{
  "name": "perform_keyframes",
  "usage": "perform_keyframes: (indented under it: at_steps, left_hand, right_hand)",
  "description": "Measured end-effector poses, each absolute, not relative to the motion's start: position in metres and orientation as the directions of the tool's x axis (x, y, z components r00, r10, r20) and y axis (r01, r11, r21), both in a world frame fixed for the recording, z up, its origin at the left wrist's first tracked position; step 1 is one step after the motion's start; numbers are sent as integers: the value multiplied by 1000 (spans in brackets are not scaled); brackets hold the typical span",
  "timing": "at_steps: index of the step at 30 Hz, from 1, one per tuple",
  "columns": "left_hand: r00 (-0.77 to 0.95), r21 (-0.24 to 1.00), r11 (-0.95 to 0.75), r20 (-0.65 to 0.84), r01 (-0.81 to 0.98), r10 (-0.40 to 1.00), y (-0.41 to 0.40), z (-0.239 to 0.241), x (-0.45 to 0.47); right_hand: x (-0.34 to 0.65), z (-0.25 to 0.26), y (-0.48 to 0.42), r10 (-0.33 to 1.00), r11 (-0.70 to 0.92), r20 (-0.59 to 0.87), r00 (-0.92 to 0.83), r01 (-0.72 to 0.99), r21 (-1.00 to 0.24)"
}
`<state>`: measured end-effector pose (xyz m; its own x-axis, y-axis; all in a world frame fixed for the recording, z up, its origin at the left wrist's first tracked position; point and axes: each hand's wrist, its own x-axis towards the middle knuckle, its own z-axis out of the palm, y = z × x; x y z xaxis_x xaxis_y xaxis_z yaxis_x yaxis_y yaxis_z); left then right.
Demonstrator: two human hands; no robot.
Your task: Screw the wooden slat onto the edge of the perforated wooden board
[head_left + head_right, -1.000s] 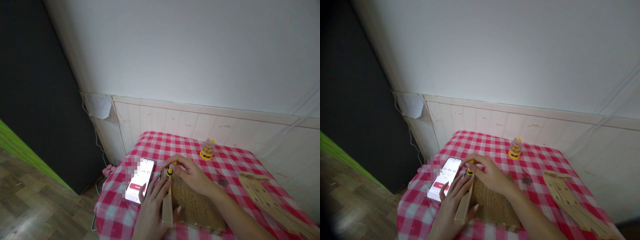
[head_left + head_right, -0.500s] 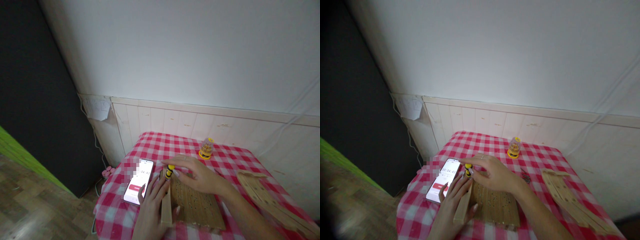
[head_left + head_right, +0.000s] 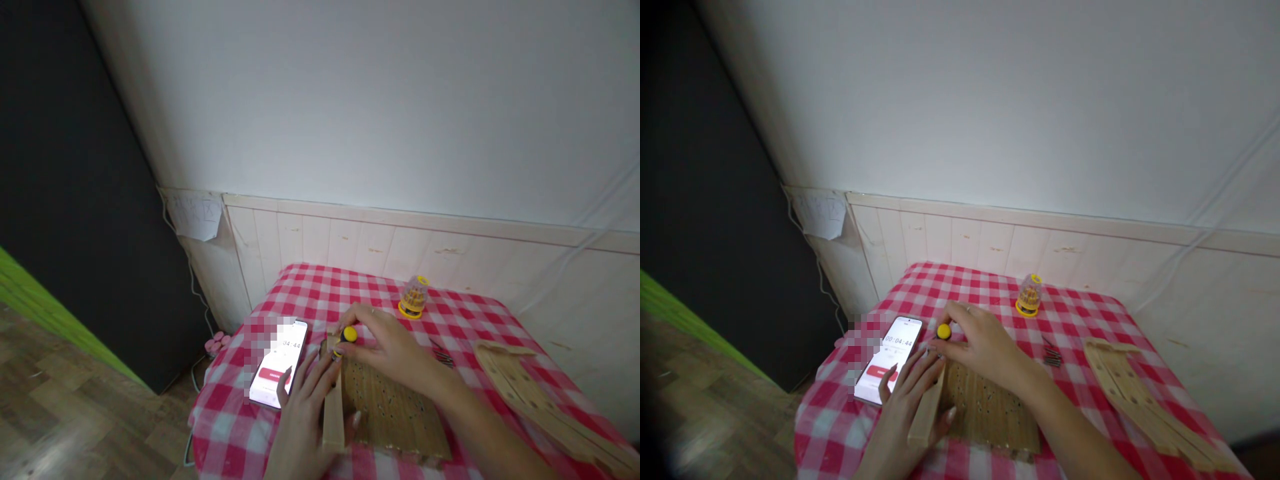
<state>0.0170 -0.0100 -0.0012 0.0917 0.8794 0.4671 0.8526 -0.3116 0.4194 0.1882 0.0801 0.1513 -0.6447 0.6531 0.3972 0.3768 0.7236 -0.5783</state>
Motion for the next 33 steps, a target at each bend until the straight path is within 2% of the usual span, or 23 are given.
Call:
perform_keyframes:
  at_steps: [4, 13, 19, 24, 33]
  left_hand:
    - [98, 419, -316, 465, 851, 880, -10, 1, 17]
    - [106, 408, -325, 476, 853, 873, -10, 1, 17]
    - [105, 406, -333, 490, 851, 866, -11, 0, 17]
    - [102, 406, -330, 490, 852, 866, -11, 0, 17]
    - [113, 407, -325, 465, 854, 878, -10, -3, 17]
  right_hand:
    - [184, 147, 78, 654, 694, 374, -657, 326, -642]
    - [180, 132, 87, 606, 746, 475, -638, 248, -618]
    - [191, 145, 82, 567, 785, 395, -723, 327, -527]
    - [196, 151, 85, 540, 777, 353, -764, 291, -558]
    - [184, 143, 82, 645, 725, 401, -651, 354, -591]
